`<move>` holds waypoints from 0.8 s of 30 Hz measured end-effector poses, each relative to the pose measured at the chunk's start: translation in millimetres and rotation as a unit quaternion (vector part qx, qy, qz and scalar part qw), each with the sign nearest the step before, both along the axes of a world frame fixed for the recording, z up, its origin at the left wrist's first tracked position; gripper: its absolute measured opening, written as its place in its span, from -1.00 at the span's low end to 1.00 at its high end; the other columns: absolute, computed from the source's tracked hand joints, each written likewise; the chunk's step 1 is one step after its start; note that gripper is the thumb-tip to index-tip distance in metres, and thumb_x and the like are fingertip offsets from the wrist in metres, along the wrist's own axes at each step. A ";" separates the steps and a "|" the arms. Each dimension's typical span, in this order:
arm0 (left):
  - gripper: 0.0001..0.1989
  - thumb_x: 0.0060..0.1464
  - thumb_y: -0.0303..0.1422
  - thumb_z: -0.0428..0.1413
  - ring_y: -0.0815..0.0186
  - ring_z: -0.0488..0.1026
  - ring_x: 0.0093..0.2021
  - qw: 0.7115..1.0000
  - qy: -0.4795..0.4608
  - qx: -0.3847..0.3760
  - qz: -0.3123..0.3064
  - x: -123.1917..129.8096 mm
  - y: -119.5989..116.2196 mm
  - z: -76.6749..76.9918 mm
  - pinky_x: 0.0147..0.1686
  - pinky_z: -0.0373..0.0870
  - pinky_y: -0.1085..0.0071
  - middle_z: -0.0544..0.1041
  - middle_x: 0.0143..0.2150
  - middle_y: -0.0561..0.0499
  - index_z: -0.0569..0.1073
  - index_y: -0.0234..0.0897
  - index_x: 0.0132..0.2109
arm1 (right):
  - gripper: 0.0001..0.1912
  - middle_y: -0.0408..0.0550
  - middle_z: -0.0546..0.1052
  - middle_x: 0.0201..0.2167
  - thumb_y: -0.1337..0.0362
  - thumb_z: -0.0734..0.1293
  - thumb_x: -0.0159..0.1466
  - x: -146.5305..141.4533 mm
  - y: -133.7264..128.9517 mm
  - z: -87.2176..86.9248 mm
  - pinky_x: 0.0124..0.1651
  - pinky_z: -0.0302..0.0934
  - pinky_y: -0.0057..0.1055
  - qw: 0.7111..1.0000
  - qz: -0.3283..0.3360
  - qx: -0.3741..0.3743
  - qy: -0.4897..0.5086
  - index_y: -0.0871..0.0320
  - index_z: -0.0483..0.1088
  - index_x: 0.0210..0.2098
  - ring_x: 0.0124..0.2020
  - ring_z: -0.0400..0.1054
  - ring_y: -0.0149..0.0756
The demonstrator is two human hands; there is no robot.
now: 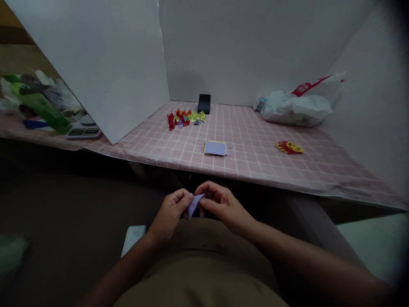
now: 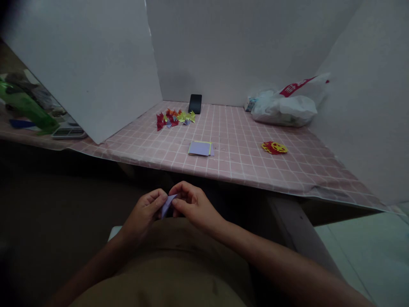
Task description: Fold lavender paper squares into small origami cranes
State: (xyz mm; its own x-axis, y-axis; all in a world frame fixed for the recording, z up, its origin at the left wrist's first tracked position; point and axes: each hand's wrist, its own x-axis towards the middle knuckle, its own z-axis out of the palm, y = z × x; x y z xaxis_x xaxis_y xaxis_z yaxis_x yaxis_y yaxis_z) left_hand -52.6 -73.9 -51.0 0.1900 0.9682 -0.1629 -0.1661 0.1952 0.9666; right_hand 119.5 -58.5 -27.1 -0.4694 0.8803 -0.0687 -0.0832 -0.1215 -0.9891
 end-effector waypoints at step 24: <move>-0.62 0.10 -0.13 0.24 0.48 0.14 -0.57 0.995 -0.083 -0.050 -0.032 1.7 1.9 -4.4 -0.54 0.04 0.50 0.34 -0.59 0.13 0.36 -0.29 -0.48 | -0.89 -0.17 0.50 -0.44 0.29 0.37 0.25 1.8 1.5 -4.4 -0.33 0.27 -0.41 0.999 0.005 -0.005 0.041 0.18 0.42 -0.23 -0.48 0.40 -0.42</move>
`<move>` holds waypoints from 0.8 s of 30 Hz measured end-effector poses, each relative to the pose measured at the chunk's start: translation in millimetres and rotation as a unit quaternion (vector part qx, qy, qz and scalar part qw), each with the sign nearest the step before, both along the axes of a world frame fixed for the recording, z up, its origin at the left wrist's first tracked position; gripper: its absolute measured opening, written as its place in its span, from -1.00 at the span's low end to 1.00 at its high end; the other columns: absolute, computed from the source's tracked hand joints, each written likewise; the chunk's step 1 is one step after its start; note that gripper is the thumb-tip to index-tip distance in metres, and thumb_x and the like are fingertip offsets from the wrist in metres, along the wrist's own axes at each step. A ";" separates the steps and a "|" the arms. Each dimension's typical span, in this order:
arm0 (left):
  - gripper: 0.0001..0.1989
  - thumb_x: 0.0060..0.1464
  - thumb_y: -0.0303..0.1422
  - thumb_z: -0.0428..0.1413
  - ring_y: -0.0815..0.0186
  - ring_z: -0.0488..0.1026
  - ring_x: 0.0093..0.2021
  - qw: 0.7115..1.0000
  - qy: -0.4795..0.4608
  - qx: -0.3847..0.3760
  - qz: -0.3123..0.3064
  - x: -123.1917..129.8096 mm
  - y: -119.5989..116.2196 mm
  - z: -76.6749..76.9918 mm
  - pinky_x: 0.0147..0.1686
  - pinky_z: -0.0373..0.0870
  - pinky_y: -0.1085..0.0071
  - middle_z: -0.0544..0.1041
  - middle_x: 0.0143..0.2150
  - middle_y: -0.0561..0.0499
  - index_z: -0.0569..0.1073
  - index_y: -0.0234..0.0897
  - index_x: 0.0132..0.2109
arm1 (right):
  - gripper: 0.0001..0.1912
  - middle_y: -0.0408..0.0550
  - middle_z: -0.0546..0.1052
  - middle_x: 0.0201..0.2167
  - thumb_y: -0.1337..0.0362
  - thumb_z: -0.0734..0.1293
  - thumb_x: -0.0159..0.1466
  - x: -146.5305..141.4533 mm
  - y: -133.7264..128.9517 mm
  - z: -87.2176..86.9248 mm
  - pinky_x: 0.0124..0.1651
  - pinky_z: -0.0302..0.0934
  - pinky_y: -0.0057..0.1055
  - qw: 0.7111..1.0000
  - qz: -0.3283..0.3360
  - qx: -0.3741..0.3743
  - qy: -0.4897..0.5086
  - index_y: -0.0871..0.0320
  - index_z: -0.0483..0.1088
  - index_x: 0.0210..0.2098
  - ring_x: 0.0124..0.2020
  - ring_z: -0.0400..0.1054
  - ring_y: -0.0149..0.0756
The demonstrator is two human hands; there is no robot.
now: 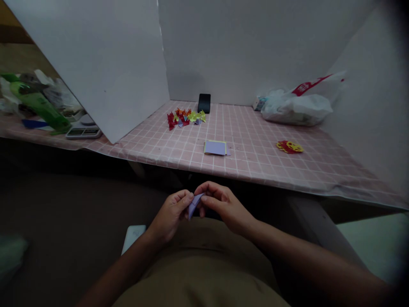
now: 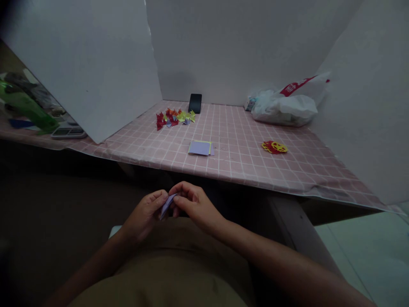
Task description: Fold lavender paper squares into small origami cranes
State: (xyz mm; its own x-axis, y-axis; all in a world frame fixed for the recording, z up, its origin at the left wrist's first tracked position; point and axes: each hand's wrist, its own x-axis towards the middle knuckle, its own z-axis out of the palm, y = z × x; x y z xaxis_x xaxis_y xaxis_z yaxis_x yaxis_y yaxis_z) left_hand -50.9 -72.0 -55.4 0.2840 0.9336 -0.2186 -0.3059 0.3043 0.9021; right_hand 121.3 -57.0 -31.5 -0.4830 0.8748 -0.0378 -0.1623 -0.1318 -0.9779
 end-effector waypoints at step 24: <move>-0.65 0.12 -0.16 0.22 0.48 0.12 -0.57 0.997 0.059 0.043 0.032 0.2 -0.8 -2.0 -0.53 0.03 0.49 0.29 -0.59 0.16 0.34 -0.28 -0.46 | -0.83 -0.22 0.45 -0.49 0.36 0.35 0.14 -3.3 -1.0 4.4 -0.41 0.20 -0.45 0.999 -0.004 -0.019 -0.043 0.16 0.35 -0.25 -0.50 0.38 -0.44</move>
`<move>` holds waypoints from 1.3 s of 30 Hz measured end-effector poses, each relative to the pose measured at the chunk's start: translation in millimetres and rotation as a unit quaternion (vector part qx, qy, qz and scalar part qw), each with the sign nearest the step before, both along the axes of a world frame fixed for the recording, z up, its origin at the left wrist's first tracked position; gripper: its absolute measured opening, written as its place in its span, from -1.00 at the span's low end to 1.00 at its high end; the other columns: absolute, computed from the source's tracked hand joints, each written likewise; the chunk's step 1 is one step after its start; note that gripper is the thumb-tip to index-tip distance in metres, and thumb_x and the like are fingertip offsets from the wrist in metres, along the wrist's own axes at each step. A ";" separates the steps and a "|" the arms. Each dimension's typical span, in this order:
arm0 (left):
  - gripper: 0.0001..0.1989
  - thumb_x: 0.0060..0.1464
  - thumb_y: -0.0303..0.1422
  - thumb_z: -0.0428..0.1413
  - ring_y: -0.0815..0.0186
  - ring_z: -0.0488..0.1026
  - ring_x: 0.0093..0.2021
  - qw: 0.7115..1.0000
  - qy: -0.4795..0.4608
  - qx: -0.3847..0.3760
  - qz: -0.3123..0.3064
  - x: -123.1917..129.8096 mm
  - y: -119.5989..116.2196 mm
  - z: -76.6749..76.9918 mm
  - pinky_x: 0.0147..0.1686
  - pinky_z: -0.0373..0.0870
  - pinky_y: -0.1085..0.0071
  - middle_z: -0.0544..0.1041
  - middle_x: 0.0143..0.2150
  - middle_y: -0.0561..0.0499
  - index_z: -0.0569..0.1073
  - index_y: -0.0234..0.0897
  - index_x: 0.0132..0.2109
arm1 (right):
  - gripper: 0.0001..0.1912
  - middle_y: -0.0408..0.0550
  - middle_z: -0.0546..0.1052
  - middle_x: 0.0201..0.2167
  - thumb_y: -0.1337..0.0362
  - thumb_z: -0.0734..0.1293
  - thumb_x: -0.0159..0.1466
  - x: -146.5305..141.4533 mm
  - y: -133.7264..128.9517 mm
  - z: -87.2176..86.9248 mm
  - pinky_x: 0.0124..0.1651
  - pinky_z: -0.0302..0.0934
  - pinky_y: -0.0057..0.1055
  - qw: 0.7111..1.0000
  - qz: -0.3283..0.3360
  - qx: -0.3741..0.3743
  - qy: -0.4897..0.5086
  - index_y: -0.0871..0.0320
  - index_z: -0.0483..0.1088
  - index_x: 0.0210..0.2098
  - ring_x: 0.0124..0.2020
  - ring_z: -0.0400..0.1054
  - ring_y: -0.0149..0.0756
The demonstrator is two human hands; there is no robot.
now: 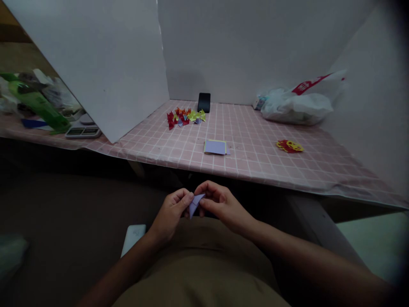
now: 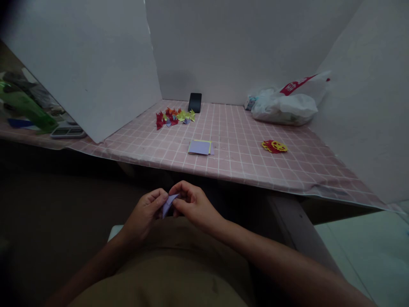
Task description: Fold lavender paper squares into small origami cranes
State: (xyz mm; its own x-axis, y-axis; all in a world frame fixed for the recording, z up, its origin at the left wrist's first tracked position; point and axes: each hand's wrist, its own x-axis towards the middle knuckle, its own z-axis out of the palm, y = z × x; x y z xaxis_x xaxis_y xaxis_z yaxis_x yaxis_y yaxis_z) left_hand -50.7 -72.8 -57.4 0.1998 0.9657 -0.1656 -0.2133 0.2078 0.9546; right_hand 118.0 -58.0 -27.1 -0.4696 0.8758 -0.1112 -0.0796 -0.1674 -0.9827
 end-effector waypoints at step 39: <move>-0.75 0.09 -0.19 0.21 0.41 0.26 -0.49 0.995 0.089 0.044 0.011 -4.0 -0.1 6.8 -0.44 0.20 0.47 0.39 -0.50 0.10 0.49 -0.30 -0.37 | -0.86 -0.08 0.57 -0.40 0.41 0.28 0.27 6.5 1.2 -9.3 -0.31 0.26 -0.40 0.919 -0.070 0.323 -0.214 0.14 0.49 -0.31 -0.38 0.43 -0.32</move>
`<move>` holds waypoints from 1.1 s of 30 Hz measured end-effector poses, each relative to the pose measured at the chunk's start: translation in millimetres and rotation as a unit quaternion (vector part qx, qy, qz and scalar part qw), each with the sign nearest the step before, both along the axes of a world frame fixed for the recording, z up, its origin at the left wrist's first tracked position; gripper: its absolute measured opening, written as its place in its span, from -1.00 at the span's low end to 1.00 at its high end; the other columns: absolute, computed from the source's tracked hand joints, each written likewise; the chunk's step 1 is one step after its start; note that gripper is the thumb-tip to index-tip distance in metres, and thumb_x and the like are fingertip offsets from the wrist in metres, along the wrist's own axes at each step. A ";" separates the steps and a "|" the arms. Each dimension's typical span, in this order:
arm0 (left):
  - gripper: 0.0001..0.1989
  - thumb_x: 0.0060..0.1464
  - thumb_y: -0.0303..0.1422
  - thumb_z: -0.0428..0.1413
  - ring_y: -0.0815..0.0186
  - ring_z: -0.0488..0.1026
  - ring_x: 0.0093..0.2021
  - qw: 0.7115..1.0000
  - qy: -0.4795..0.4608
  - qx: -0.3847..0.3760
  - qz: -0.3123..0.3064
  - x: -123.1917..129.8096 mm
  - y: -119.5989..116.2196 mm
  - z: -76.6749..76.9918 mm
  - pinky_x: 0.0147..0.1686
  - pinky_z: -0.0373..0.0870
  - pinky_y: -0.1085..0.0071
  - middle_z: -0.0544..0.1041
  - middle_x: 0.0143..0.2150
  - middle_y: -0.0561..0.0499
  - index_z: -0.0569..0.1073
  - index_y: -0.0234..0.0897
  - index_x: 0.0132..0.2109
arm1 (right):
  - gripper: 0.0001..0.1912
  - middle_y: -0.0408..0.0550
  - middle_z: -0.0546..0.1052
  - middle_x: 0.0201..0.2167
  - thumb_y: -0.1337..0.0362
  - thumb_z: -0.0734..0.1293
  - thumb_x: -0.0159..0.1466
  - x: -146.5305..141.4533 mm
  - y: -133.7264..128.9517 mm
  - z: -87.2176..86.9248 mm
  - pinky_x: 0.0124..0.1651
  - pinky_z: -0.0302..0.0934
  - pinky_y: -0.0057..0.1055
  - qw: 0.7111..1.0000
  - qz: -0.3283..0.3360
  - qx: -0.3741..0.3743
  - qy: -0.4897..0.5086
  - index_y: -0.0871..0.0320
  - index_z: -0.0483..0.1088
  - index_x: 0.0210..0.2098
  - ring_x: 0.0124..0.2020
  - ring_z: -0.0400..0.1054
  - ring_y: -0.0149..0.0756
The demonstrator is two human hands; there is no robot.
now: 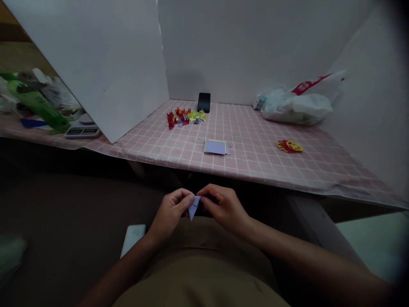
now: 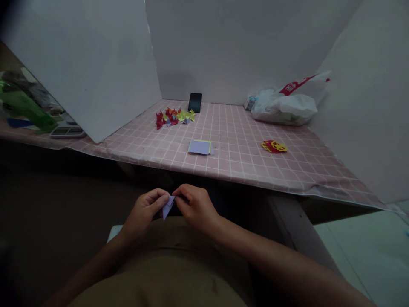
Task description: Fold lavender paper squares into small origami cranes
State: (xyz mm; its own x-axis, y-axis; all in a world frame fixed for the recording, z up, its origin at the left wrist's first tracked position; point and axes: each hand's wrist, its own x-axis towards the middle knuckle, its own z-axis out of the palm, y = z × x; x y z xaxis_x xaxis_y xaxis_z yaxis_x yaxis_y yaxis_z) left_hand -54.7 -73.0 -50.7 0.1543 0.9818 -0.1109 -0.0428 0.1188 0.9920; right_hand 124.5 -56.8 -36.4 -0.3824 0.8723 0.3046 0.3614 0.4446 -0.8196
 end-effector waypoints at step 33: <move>-0.71 -0.01 -0.16 0.30 0.47 0.16 -0.57 0.991 -0.078 -0.102 -0.027 -2.5 1.3 -10.1 -0.54 0.06 0.50 0.34 -0.56 0.14 0.48 -0.30 -0.41 | -0.78 -0.17 0.45 -0.52 0.16 0.30 0.32 8.7 9.1 18.2 -0.48 0.18 -0.47 0.958 0.078 -0.269 0.056 0.18 0.39 -0.37 -0.56 0.34 -0.44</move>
State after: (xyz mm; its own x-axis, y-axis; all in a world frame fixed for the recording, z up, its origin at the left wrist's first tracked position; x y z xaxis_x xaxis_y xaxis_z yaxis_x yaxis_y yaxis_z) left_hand -57.2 -71.7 -60.8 0.2367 0.9315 -0.2761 -0.1819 0.3216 0.9292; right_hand 133.2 -47.7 -18.2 -0.5125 0.8493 -0.1269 0.2218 -0.0119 -0.9750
